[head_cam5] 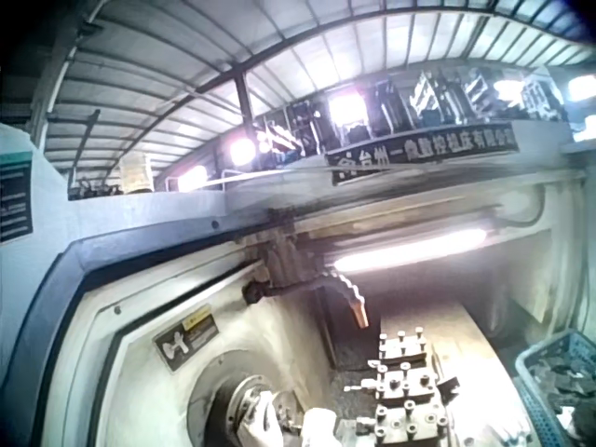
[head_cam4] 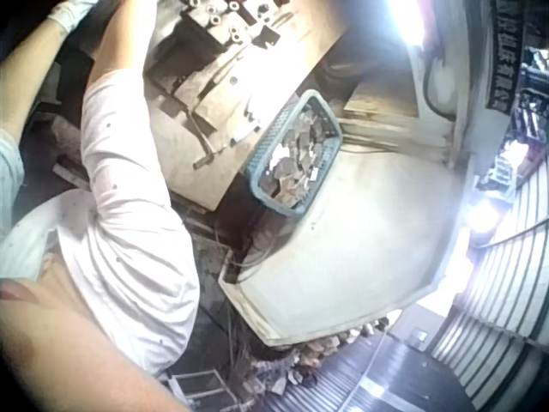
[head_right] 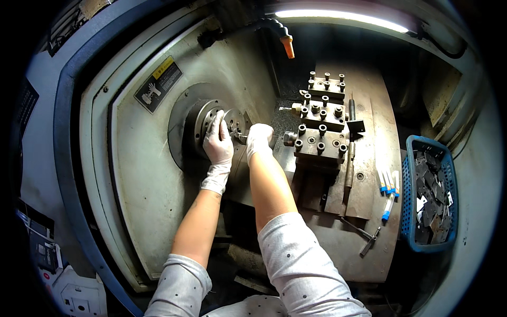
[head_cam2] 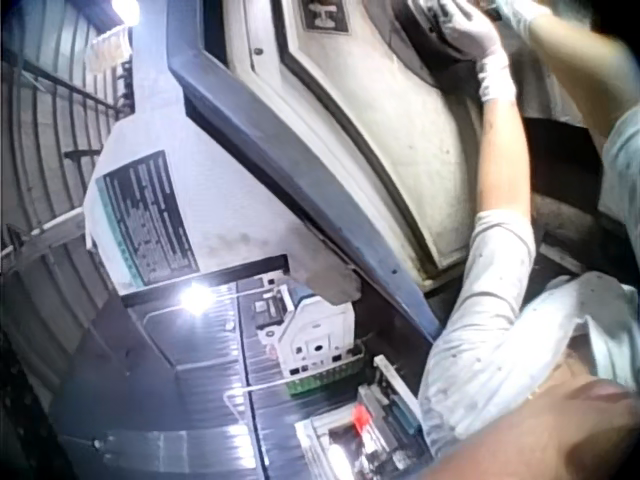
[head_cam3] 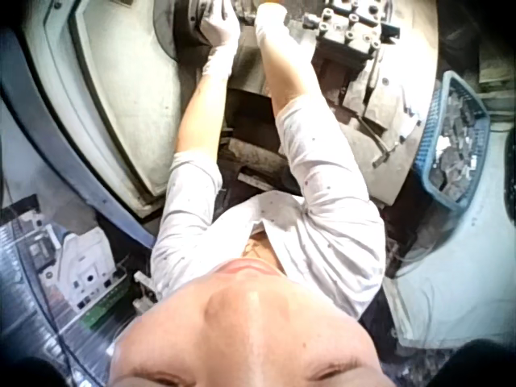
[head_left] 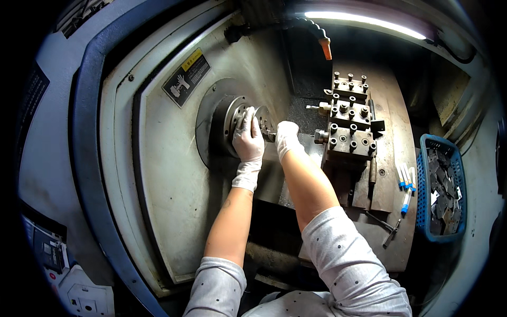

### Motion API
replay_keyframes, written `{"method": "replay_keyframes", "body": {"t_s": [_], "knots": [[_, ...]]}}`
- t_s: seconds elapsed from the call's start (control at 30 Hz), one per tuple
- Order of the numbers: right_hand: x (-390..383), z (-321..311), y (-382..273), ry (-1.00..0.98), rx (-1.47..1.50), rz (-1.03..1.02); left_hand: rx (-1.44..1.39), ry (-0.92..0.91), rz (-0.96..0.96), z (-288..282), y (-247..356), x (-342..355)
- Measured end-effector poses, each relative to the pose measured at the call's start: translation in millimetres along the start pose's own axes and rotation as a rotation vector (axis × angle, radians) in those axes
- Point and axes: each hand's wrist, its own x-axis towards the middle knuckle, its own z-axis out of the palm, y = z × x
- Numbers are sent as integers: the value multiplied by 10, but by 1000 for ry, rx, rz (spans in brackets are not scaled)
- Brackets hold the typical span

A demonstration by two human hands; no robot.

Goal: The person operates a CNC lathe, opening and closing the machine door, adjusting the chuck, and using a hex key to tighten components. They handle metal parts and tools inside the machine enclosure.

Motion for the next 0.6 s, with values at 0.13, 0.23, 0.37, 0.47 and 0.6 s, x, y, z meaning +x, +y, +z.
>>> {"method": "replay_keyframes", "body": {"t_s": [0.13, 0.23, 0.37, 0.47, 0.6], "knots": [[340, -90, 69, 738, 764, 297, -25, -3, -5, 127, 79, 23], [-106, -419, -170, 944, 874, 61, -5, -50, 11, 46, -5, 49], [-746, -444, -263, 1225, 725, -462, -27, -368, -231, -47, -23, 101], [-1322, -178, -161, 876, 481, -577, -214, -377, -142, -60, -91, 170], [-1465, 365, -160, 588, 597, -591, -525, -418, -206, -272, -178, 169]]}}
